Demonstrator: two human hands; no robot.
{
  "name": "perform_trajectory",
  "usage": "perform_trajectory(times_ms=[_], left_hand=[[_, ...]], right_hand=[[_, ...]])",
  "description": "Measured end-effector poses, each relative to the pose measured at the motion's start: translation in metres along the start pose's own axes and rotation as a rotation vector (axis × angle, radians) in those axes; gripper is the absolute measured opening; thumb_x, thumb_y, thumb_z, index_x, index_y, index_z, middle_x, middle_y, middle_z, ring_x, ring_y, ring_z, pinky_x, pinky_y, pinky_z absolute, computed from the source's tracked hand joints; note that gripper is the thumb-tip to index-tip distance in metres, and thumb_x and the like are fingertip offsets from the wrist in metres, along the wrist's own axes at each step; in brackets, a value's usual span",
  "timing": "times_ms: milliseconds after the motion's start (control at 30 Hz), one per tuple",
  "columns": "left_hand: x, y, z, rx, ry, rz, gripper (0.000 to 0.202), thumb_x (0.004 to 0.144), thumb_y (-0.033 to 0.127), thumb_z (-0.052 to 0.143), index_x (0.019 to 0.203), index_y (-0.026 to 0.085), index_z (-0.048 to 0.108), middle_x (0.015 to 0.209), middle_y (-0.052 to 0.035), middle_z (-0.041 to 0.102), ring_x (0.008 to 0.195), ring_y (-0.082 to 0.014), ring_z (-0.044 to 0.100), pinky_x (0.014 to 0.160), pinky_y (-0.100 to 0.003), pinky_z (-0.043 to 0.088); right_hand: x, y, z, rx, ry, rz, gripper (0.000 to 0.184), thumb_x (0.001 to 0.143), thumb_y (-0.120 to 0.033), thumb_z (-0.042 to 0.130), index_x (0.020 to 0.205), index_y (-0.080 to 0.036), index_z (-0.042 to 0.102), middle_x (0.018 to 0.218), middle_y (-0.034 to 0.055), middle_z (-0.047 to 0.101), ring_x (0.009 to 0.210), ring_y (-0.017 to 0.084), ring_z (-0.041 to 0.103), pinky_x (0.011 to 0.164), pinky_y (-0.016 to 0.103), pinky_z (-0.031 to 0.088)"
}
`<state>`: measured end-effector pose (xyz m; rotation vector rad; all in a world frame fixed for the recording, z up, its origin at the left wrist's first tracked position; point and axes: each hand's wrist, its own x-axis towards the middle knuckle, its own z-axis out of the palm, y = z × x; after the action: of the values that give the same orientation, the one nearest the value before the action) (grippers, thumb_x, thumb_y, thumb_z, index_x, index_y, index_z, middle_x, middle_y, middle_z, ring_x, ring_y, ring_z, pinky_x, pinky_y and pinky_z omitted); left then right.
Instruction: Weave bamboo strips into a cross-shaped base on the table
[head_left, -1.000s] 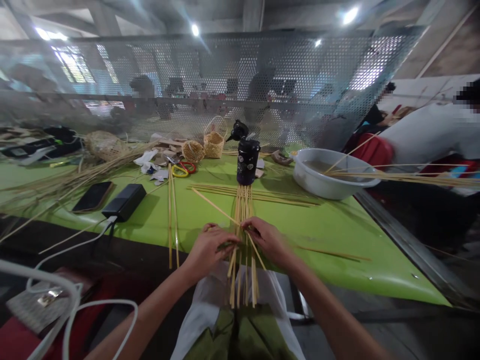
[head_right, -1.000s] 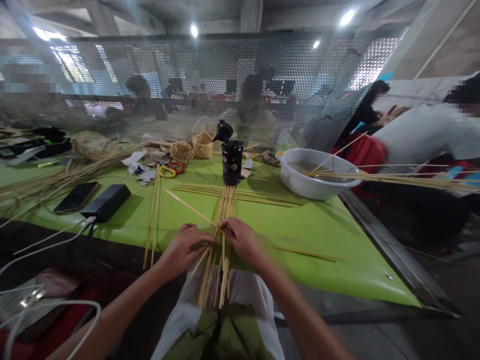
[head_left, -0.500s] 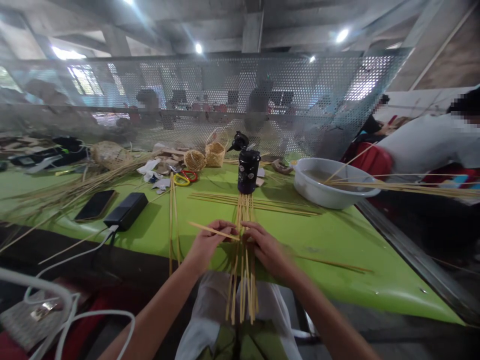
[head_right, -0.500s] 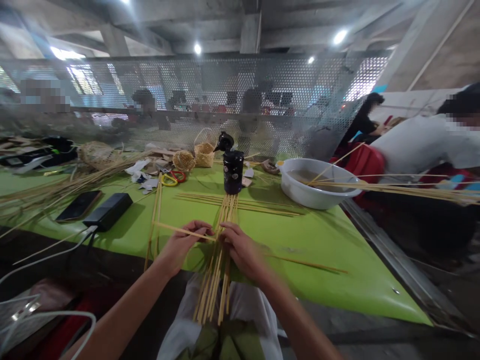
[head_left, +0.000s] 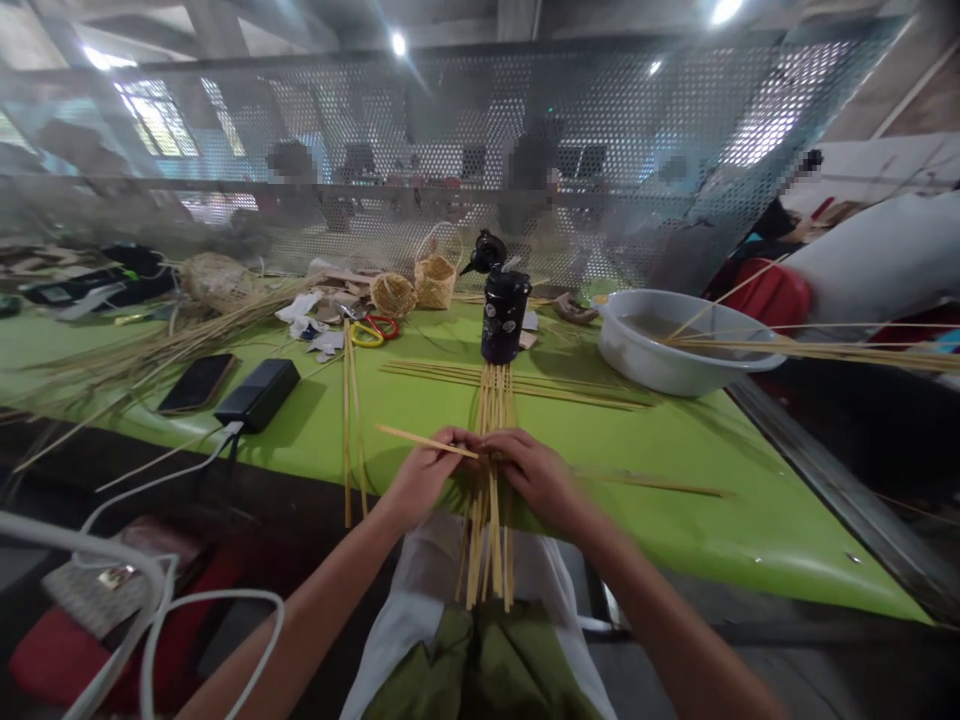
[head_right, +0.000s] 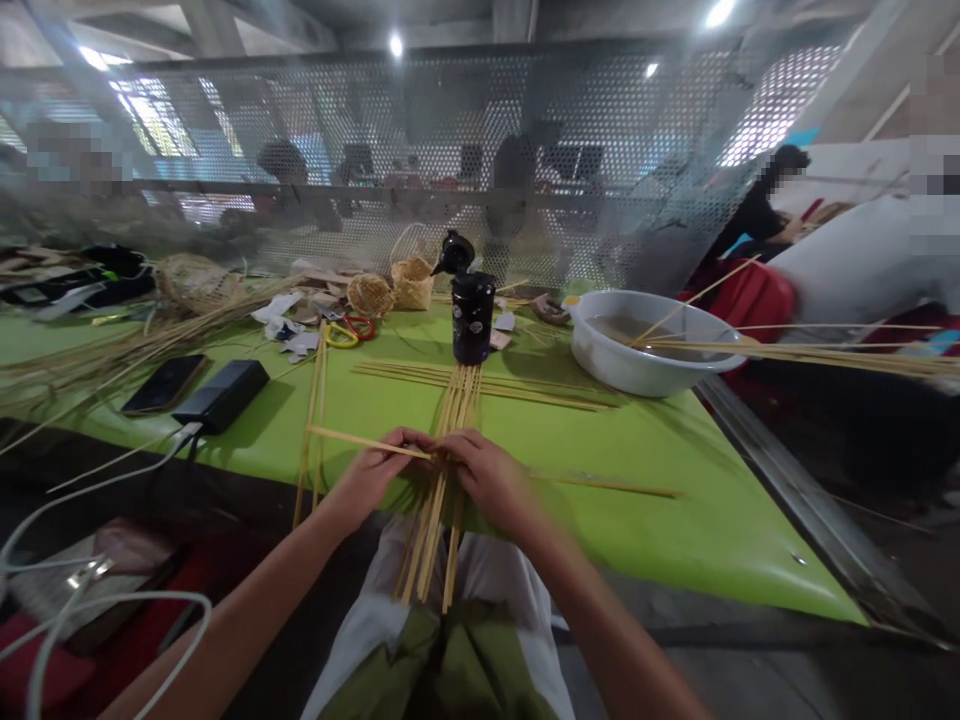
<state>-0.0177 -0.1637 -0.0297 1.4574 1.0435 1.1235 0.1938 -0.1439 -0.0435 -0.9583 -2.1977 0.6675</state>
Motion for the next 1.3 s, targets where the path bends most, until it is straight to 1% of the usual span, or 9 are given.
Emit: perform_trajectory(times_ms=[133,233,300,400,733,867,1033,1167,1300], left_hand=[[-0.014,-0.007,-0.008,0.470,0.045,0.175,0.025,0.099,0.023,0.052,0.111,0.020,0.074,0.114,-0.0096,0.075,0.110,-0.0248,0.068,0.101,-0.041,0.051],[-0.036,-0.007,-0.011,0.758,0.015,0.292,0.029,0.102,0.020,0.051,0.120,0.024,0.073,0.118,-0.0080,0.073,0.114,-0.0253,0.065,0.101,-0.042,0.047],[-0.050,-0.004,-0.011,0.879,-0.044,0.341,0.031,0.103,0.018,0.051,0.124,0.028,0.072,0.124,-0.0071,0.071,0.116,-0.0247,0.063,0.099,-0.042,0.045],[-0.063,0.001,-0.012,0.970,-0.116,0.393,0.027,0.101,0.017,0.053,0.117,0.027,0.073,0.128,-0.0069,0.069,0.116,-0.0251,0.061,0.096,-0.041,0.042],[-0.063,0.004,-0.008,1.073,-0.173,0.429,0.016,0.091,0.015,0.064,0.103,0.025,0.068,0.131,-0.0064,0.067,0.119,-0.0271,0.059,0.109,-0.046,0.036],[-0.058,-0.001,-0.003,1.028,-0.111,0.415,0.015,0.088,0.018,0.070,0.102,0.024,0.066,0.124,-0.0056,0.071,0.116,-0.0261,0.062,0.107,-0.044,0.038],[-0.048,-0.004,-0.001,0.930,-0.026,0.420,0.017,0.097,0.022,0.062,0.114,0.024,0.067,0.113,-0.0039,0.076,0.106,-0.0236,0.067,0.103,-0.042,0.040],[-0.043,-0.005,-0.002,0.830,0.026,0.444,0.015,0.102,0.024,0.056,0.110,0.024,0.069,0.104,-0.0036,0.077,0.099,-0.0223,0.068,0.096,-0.040,0.042],[-0.036,-0.005,-0.004,0.714,0.100,0.398,0.014,0.102,0.028,0.056,0.104,0.023,0.069,0.098,-0.0041,0.077,0.095,-0.0223,0.068,0.089,-0.038,0.044]], right_hand=[[-0.001,0.003,0.000,0.013,0.033,-0.022,0.031,0.098,-0.009,0.049,0.113,-0.026,0.070,0.124,0.0067,0.071,0.116,0.021,0.066,0.102,0.039,0.052],[-0.002,0.004,0.000,0.026,0.035,0.000,0.027,0.100,-0.012,0.051,0.111,-0.026,0.071,0.124,0.0066,0.072,0.117,0.022,0.066,0.103,0.039,0.052],[-0.003,0.004,0.000,0.034,0.037,0.004,0.026,0.100,-0.013,0.051,0.111,-0.025,0.071,0.124,0.0071,0.072,0.117,0.023,0.067,0.103,0.040,0.052],[-0.003,0.004,0.000,0.043,0.037,-0.004,0.026,0.098,-0.012,0.051,0.111,-0.024,0.071,0.124,0.0072,0.072,0.117,0.023,0.067,0.103,0.039,0.052],[-0.003,0.006,0.000,0.045,0.051,0.004,0.025,0.098,-0.012,0.053,0.109,-0.025,0.072,0.123,0.0073,0.072,0.116,0.022,0.067,0.102,0.040,0.052],[-0.002,0.005,0.000,0.052,0.045,0.008,0.026,0.097,-0.011,0.053,0.109,-0.025,0.071,0.122,0.0071,0.072,0.117,0.023,0.067,0.103,0.040,0.051],[-0.002,0.005,0.000,0.063,0.049,0.009,0.023,0.098,-0.013,0.053,0.109,-0.025,0.070,0.122,0.0066,0.073,0.115,0.023,0.068,0.101,0.039,0.052],[-0.002,0.006,0.000,0.049,0.057,0.029,0.024,0.098,-0.013,0.053,0.109,-0.025,0.070,0.121,0.0062,0.073,0.112,0.023,0.068,0.098,0.038,0.053],[-0.002,0.006,0.002,0.044,0.078,0.055,0.025,0.098,-0.014,0.052,0.109,-0.025,0.071,0.121,0.0066,0.073,0.112,0.023,0.068,0.098,0.039,0.053]])
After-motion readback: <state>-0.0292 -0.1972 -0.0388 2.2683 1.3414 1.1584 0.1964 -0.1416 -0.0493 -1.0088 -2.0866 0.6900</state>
